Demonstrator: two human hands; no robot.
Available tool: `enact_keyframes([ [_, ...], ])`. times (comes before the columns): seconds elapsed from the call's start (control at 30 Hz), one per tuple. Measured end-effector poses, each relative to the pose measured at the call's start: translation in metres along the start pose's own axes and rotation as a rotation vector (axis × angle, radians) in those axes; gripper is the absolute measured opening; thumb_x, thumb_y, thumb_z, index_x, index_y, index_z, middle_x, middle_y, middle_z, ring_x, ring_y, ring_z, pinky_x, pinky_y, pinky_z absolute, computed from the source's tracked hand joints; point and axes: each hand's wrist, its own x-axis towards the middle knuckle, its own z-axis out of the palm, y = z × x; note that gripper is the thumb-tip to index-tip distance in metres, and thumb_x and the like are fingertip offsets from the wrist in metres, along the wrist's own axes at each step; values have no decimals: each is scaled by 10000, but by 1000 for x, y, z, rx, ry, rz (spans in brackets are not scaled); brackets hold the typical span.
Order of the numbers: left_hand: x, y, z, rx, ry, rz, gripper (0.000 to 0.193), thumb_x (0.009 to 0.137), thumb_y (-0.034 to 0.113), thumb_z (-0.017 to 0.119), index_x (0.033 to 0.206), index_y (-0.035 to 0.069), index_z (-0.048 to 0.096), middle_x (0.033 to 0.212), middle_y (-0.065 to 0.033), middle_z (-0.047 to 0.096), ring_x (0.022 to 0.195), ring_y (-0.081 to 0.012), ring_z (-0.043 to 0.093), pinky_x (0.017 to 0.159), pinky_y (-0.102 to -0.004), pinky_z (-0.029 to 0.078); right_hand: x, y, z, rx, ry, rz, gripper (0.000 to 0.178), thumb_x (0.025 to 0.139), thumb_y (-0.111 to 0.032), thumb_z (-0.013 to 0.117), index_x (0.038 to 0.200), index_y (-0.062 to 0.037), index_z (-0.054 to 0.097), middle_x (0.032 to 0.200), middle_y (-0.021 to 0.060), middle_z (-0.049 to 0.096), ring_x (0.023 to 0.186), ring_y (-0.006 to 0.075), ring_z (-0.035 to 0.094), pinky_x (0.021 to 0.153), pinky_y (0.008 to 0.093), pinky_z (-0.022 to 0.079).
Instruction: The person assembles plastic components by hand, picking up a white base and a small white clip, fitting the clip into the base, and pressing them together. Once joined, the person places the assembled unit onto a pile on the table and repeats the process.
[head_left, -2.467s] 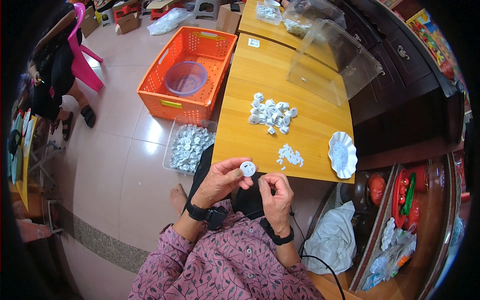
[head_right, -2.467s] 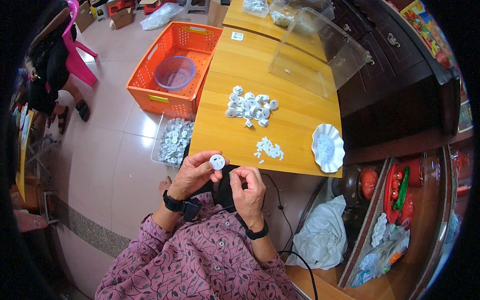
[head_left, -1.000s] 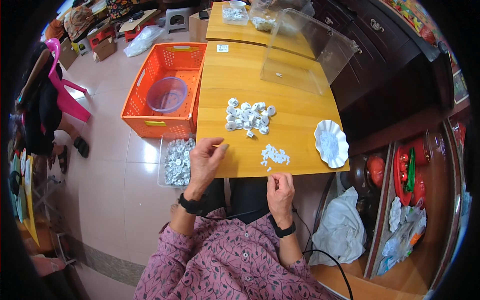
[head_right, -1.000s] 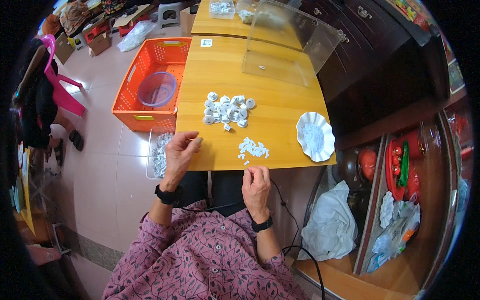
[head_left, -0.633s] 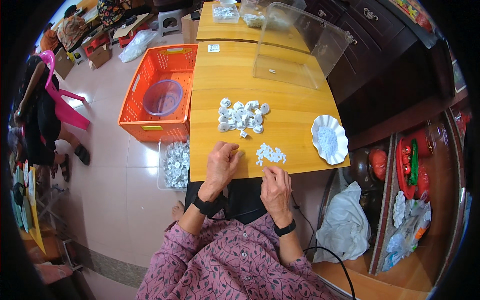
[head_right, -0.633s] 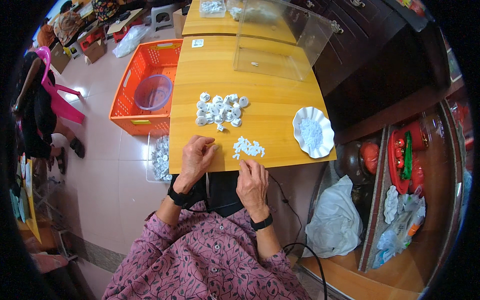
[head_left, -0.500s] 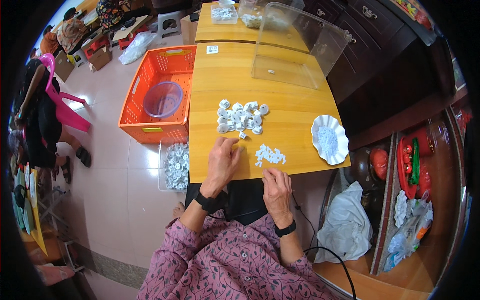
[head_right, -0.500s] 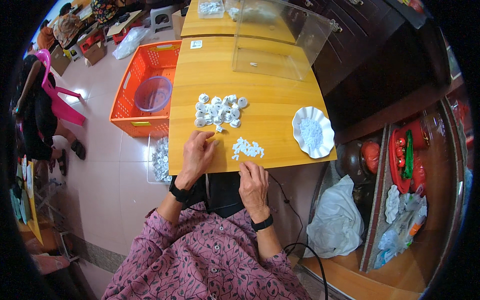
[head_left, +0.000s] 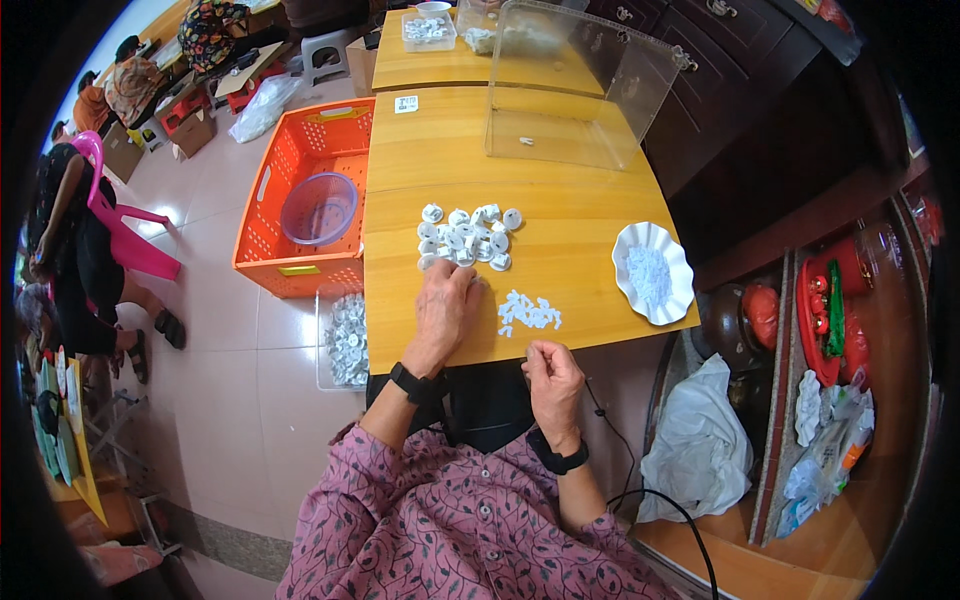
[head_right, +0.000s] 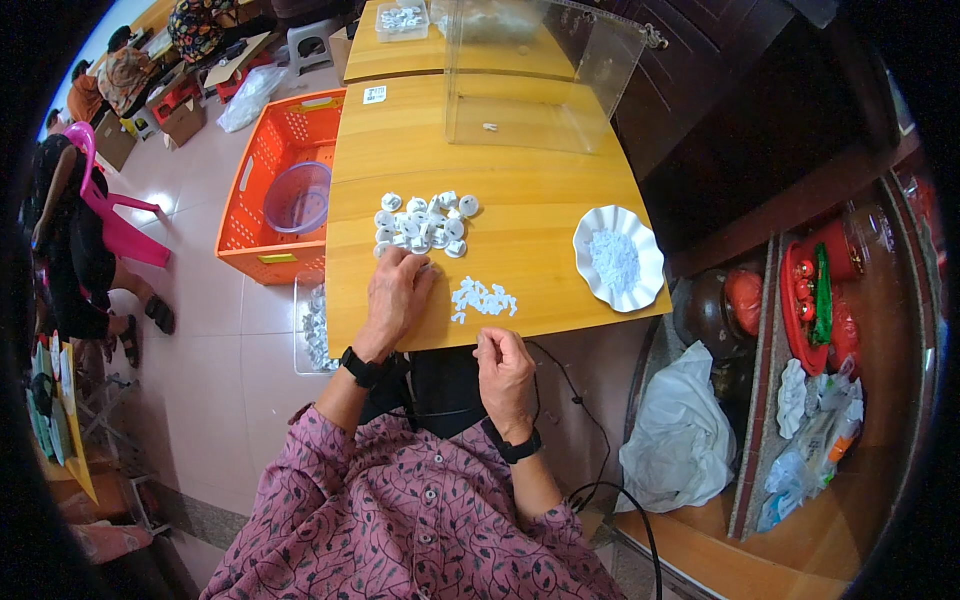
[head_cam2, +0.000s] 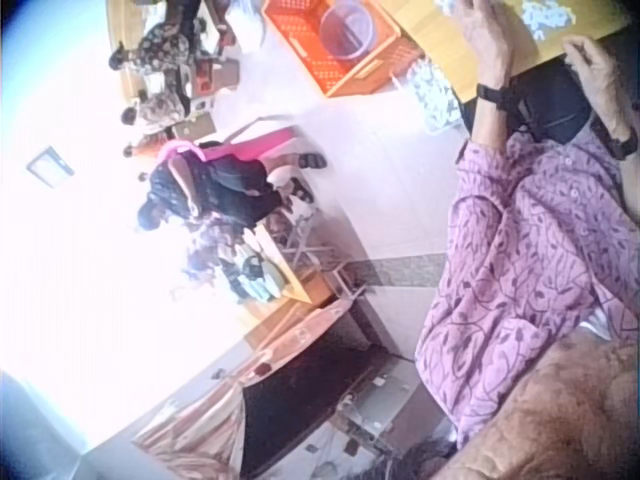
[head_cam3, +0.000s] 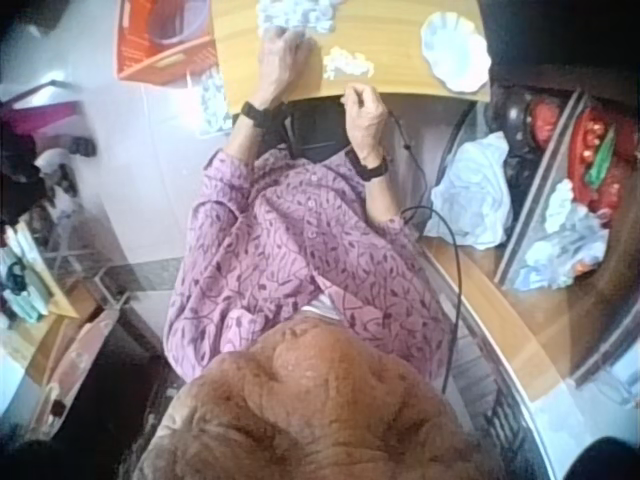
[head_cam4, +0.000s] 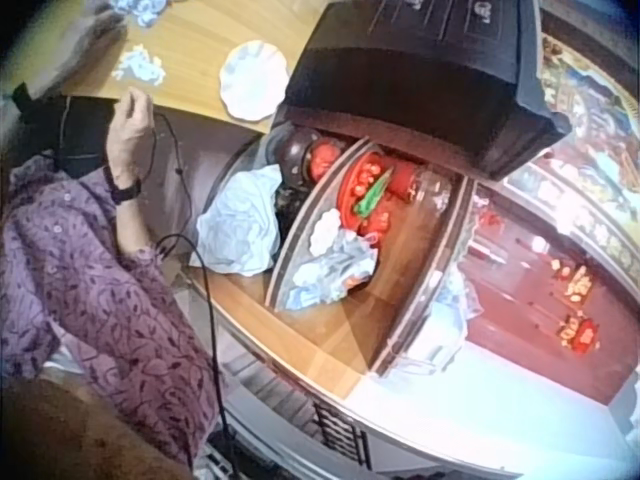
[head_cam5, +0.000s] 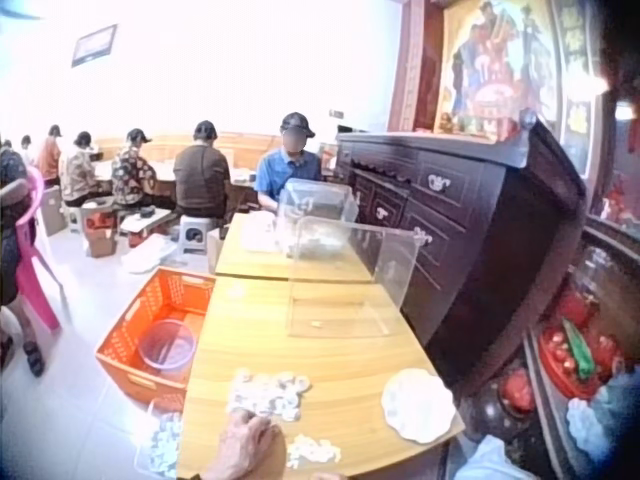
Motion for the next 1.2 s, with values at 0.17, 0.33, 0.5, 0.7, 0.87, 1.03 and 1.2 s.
enact_keyframes([
  [0.17,-12,-1,-3,-94,61,55,180,853,89,742,1011,11,708,899,-148,637,840,-331,637,724,-410,520,4,-4,-2,54,1,12,152,1009,-119,625,1074,7,681,926,66,672,735,120,653,657,261,540],
  [0.33,-32,6,-13,-355,58,-120,225,875,86,755,1077,2,705,832,-95,627,747,-216,637,651,-339,504,6,-10,-3,169,-22,27,159,1018,-124,611,1080,-3,691,961,25,662,764,74,616,668,226,529],
  [0.5,-49,19,-30,-1157,-210,-677,260,986,130,681,1215,8,686,1026,-48,709,897,-115,674,698,-256,548,6,-9,-6,283,-49,96,162,1016,-88,599,1148,-4,643,985,44,657,776,91,619,667,230,535],
  [0.7,-72,22,-31,-1498,-230,-717,240,1007,115,638,1220,10,673,1117,-87,704,972,-172,685,860,-314,588,2,-18,-9,399,-67,113,269,974,-16,630,1234,21,575,938,46,660,773,78,613,697,219,528],
  [0.87,-77,27,-34,-1501,-241,-630,243,1009,122,631,1222,11,666,1230,-107,680,1079,-200,672,948,-351,567,-3,-30,-12,422,-88,108,288,956,6,650,1233,28,574,935,42,670,790,70,615,722,219,529],
  [1.03,-79,25,-38,-1610,-268,-624,230,993,67,640,1211,9,685,1262,-110,668,1115,-190,656,964,-353,565,-6,-34,-7,393,-92,96,307,942,15,672,1232,41,573,936,49,667,794,79,626,728,207,520],
  [1.2,-81,22,-44,-1535,-273,-539,293,949,4,677,1242,-3,665,1297,-99,644,1157,-180,635,1004,-328,532,-9,-48,0,344,-114,52,295,939,38,670,1220,44,580,953,61,680,824,81,632,772,222,528],
])
